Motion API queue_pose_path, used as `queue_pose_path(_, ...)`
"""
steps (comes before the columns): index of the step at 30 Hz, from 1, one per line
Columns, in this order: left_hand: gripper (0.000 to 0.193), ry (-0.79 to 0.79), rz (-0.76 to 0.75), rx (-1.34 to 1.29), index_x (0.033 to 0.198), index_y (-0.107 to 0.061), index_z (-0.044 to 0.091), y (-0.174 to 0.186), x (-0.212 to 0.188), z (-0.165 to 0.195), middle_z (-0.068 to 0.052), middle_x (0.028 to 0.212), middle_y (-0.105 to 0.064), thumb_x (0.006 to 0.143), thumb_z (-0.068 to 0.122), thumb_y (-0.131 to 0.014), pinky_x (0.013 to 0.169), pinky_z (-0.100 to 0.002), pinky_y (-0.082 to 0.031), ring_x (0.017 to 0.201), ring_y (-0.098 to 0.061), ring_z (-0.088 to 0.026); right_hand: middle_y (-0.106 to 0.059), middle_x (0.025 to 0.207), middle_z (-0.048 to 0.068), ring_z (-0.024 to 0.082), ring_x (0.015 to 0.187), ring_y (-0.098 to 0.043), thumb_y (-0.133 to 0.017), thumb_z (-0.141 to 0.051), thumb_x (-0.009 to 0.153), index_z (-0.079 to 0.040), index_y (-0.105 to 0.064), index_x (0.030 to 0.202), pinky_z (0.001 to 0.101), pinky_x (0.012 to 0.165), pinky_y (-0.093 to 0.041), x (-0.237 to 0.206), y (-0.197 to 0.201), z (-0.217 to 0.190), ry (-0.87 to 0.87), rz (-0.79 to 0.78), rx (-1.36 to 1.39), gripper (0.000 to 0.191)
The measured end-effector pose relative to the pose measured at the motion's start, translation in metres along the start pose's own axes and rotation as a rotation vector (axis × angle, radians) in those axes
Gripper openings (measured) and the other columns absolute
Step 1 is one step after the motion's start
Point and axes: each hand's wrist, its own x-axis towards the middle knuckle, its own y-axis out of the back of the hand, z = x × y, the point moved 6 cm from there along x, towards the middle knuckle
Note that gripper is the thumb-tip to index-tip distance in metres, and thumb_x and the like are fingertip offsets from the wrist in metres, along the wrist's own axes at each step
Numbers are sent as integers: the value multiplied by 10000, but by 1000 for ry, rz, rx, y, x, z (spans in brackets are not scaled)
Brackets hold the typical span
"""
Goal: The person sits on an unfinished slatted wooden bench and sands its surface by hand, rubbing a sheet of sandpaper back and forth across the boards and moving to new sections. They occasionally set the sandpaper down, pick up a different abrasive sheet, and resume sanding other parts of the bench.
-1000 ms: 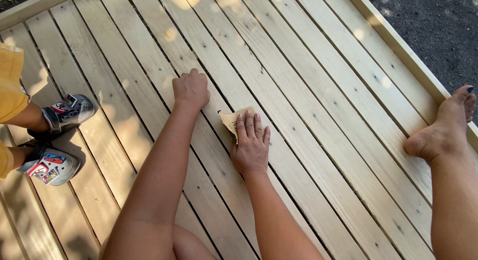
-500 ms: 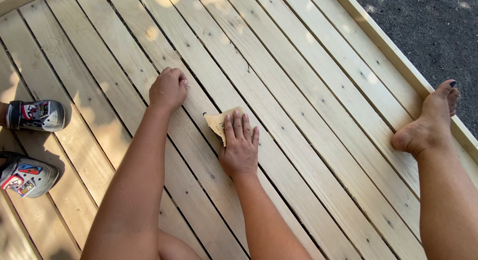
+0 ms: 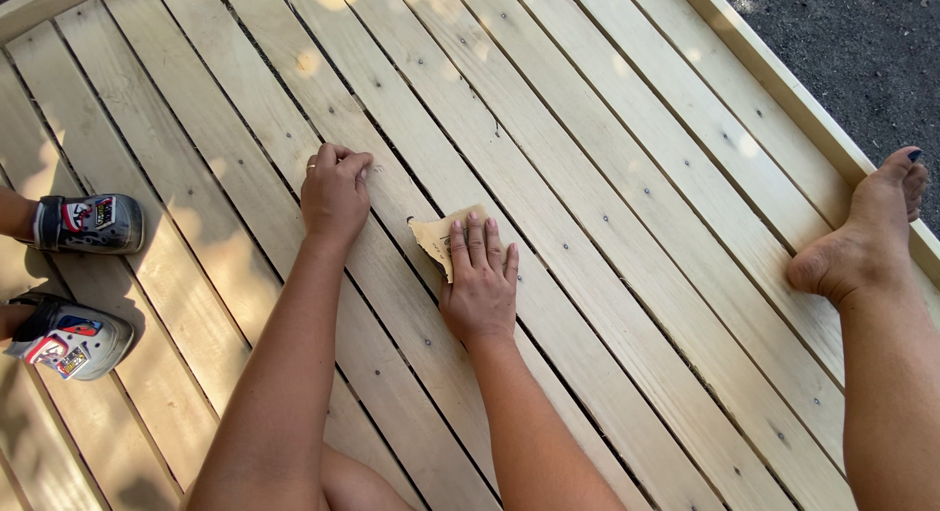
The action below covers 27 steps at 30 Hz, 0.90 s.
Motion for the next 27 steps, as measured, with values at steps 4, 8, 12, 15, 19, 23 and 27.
queue_pose_path(4, 101, -2, 0, -6, 996, -787, 182, -3, -6, 3, -6, 1070, -638, 916, 236, -758, 823, -395, -550, 1026, -618, -251, -254, 1678, 55, 269, 1553, -182, -516, -259, 947, -203, -326, 1591, 556, 1243, -101, 1, -1, 0, 5, 8, -2, 673)
queue_pose_path(8, 80, 44, -82, 85, 874, -756, 169, -7, 6, 5, 1, 1045, -632, 889, 248, -761, 769, -388, -562, 1025, -632, -241, -256, 1675, 64, 273, 1549, -189, -514, -265, 946, -200, -329, 1589, 564, 1236, -109, 3, -1, 0, 9, 15, 2, 672)
queue_pose_path(12, 64, -8, -126, 268, 840, -739, 146, -9, 20, 14, -24, 1027, -623, 832, 204, -764, 705, -394, -576, 1008, -663, -247, -269, 1685, 70, 284, 1557, -213, -517, -253, 954, -192, -332, 1602, 561, 1239, -131, 4, -1, -2, 21, 37, -9, 676)
queue_pose_path(15, 104, 4, -225, 336, 868, -732, 97, -18, 24, 16, -48, 1062, -620, 838, 193, -757, 691, -393, -588, 977, -688, -245, -275, 1673, 73, 287, 1547, -222, -525, -249, 939, -192, -330, 1591, 566, 1233, -132, 5, -2, -2, 16, 41, -2, 682)
queue_pose_path(19, 128, 35, -212, 350, 871, -727, 67, -26, 28, 19, -82, 1077, -616, 806, 174, -749, 666, -380, -604, 944, -699, -248, -260, 1675, 58, 274, 1550, -199, -522, -223, 905, -202, -308, 1593, 548, 1235, -118, 5, -4, -1, 1, -24, -47, 721)
queue_pose_path(23, 111, 124, -206, 370, 919, -726, 72, -29, 43, 7, -82, 1147, -619, 816, 111, -715, 714, -363, -611, 961, -709, -242, -254, 1681, 32, 245, 1549, -188, -490, -230, 941, -223, -296, 1604, 544, 1236, -111, 9, -1, -3, -4, -6, -46, 690)
queue_pose_path(27, 201, 169, -255, 269, 1109, -663, 71, -30, 50, -6, -92, 1217, -598, 956, 200, -648, 842, -403, -586, 1104, -669, -264, -261, 1663, 48, 258, 1535, -203, -496, -257, 932, -219, -303, 1586, 545, 1230, -117, 10, 0, -5, 4, 8, -19, 683)
